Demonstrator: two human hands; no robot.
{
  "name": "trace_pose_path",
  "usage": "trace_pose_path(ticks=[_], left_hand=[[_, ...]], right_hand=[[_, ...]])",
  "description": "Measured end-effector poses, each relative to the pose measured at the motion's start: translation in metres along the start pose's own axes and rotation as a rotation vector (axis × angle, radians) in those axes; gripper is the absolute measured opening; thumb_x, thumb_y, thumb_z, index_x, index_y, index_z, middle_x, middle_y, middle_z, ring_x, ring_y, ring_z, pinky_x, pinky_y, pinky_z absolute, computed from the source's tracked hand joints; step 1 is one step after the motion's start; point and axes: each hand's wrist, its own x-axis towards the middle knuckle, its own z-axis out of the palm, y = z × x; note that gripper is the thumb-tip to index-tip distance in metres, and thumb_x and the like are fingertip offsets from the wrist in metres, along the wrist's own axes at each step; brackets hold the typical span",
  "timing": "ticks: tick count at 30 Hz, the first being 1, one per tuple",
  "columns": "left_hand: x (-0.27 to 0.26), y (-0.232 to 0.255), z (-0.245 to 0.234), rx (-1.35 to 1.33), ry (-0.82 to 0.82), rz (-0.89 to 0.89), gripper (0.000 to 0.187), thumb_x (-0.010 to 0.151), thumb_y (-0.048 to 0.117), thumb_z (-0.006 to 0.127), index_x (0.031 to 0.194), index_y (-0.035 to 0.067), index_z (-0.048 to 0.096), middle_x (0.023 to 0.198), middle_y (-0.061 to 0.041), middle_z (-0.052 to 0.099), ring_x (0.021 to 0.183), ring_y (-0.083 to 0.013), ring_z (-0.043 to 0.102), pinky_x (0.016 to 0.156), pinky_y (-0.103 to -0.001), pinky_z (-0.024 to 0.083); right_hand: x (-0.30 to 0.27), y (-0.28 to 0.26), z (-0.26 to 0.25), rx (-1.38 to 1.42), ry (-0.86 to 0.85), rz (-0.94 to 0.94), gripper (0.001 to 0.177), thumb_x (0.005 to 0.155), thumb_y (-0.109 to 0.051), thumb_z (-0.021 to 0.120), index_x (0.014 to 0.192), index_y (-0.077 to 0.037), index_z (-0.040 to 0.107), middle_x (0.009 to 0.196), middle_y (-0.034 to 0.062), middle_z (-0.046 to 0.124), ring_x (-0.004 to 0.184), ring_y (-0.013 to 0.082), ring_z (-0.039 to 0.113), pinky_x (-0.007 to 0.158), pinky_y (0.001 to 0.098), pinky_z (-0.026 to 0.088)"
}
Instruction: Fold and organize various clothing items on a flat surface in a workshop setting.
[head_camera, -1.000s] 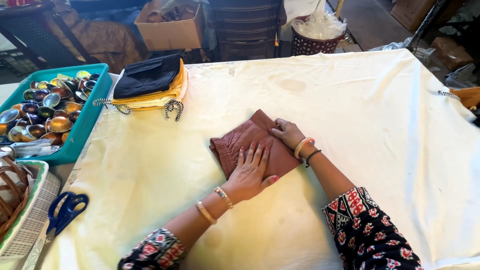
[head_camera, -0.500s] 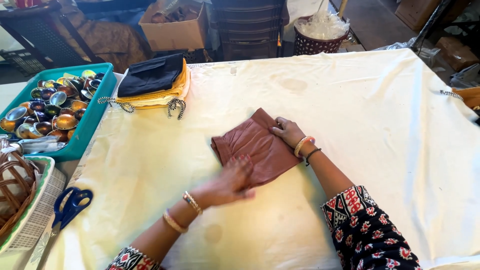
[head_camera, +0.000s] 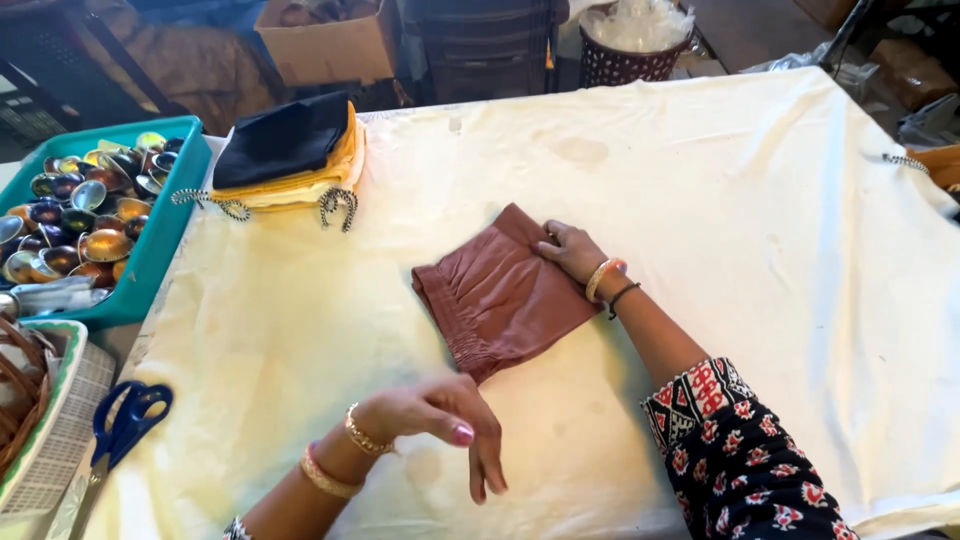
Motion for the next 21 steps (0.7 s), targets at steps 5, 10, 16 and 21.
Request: trace_pose_path(ticks=[5, 10, 16, 21], left_hand=[[0.011, -0.047, -0.022, 0.275, 0.470, -0.056, 0.018, 0.088, 0.013, 0.071, 0.101, 0.003, 0.076, 0.095, -0.010, 0.075, 0.087, -0.0198, 0.073, 0.075, -0.032, 0.060], [0.015, -0.087, -0.037, 0.838, 0.765, -0.217, 0.019, 0.077, 0.012, 0.082, 0.095, 0.008, 0.077, 0.090, -0.010, 0.064, 0.089, -0.0286, 0.065, 0.077, -0.038, 0.054], [0.017, -0.099, -0.028, 1.089, 0.691, -0.168, 0.007, 0.084, 0.010, 0.074, 0.087, 0.006, 0.068, 0.093, -0.009, 0.064, 0.096, -0.0297, 0.063, 0.083, -0.039, 0.054], [0.002, -0.058, -0.021, 1.088, 0.670, -0.177, 0.010, 0.089, 0.009, 0.069, 0.085, 0.003, 0.061, 0.087, -0.011, 0.062, 0.085, -0.0288, 0.064, 0.073, -0.040, 0.054]], right_hand=[[-0.004, -0.004, 0.002, 0.021, 0.013, -0.020, 0.029, 0.093, -0.027, 0.071, 0.110, -0.004, 0.067, 0.091, 0.0117, 0.071, 0.082, 0.0158, 0.062, 0.079, 0.0340, 0.052], [-0.007, -0.010, 0.000, 0.027, 0.001, -0.002, 0.030, 0.093, -0.028, 0.071, 0.110, -0.004, 0.067, 0.088, 0.0115, 0.070, 0.080, 0.0156, 0.061, 0.078, 0.0337, 0.052], [-0.006, -0.007, -0.001, 0.029, -0.013, -0.020, 0.029, 0.094, -0.028, 0.070, 0.109, -0.003, 0.067, 0.087, 0.0116, 0.068, 0.080, 0.0160, 0.059, 0.077, 0.0338, 0.051], [-0.008, -0.013, -0.002, 0.025, -0.015, 0.004, 0.030, 0.094, -0.028, 0.070, 0.110, -0.003, 0.067, 0.089, 0.0112, 0.070, 0.082, 0.0160, 0.062, 0.079, 0.0336, 0.052]])
